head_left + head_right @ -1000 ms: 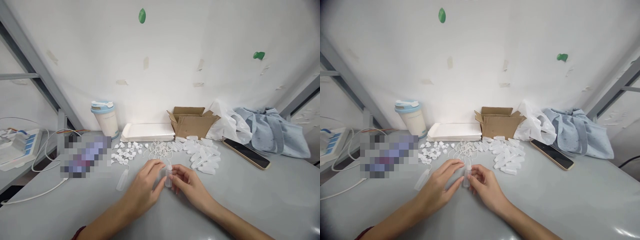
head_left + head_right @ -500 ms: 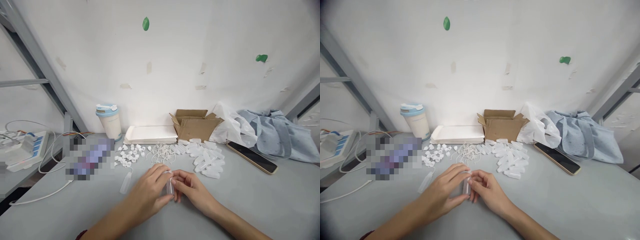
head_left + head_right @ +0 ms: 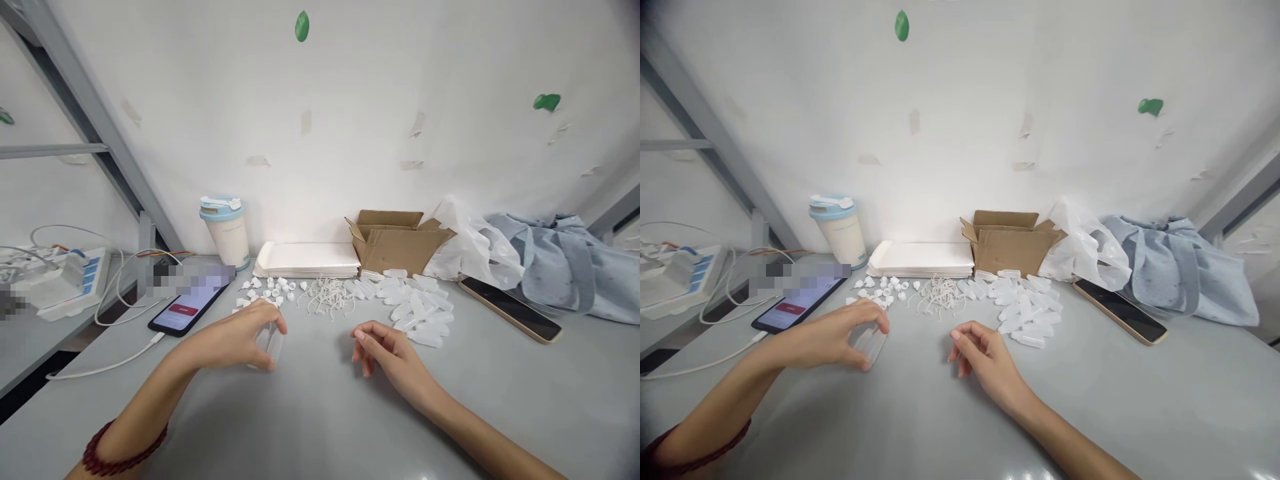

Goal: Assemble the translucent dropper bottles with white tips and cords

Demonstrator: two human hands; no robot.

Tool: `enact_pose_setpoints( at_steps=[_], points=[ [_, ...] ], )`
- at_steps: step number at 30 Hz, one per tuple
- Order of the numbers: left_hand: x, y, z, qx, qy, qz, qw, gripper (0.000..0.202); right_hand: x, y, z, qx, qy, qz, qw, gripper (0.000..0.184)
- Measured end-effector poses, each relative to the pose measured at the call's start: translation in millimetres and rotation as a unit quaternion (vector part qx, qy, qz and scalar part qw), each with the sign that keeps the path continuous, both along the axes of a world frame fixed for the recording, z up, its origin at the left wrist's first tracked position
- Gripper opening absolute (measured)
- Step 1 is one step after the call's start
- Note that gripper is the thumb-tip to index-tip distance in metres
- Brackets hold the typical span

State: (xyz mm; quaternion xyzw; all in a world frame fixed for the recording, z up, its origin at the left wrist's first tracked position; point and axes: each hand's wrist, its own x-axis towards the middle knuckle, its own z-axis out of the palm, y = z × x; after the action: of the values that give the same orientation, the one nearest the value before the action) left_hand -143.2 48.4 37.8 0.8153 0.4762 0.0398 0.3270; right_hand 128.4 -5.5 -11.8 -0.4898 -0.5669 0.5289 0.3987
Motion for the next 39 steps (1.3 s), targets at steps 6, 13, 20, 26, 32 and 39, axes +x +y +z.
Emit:
enact_pose_setpoints(
  at_steps=[6,13,20,26,32,39],
  points=[
    [3.5,-6.9,2.0,-0.029,0.044,-0.007,0.999,0.041,1.5,-1.4,2.2,0.02,-0.02,-0.032,0.999,0.031],
    [7.4,-10.2,4.9,-0.018,0.057,-0.019,0.998,0.038,0.8,-1.7,0.7,0.031,-0.036,-0.034,0.998,0.031],
    [6.7,-9.5,3.2,-0.023,0.073,-0.017,0.997,0.04,0.5,-3.3,2.2,0.048,-0.049,-0.055,0.996,0.031],
    [11.3,-10.1,6.0,-0.022,0.09,-0.025,0.995,0.036,1.4,-4.3,-2.0,0.056,-0.067,-0.041,0.995,0.031],
    [13.1,-10.4,9.0,-0.03,0.102,-0.018,0.994,0.037,1.8,-4.0,-2.7,0.064,-0.086,-0.038,0.994,0.032],
    [10.7,-10.0,6.6,-0.014,0.093,-0.027,0.995,0.032,2.3,-3.7,-3.5,0.068,-0.095,-0.033,0.993,0.032]
  ],
)
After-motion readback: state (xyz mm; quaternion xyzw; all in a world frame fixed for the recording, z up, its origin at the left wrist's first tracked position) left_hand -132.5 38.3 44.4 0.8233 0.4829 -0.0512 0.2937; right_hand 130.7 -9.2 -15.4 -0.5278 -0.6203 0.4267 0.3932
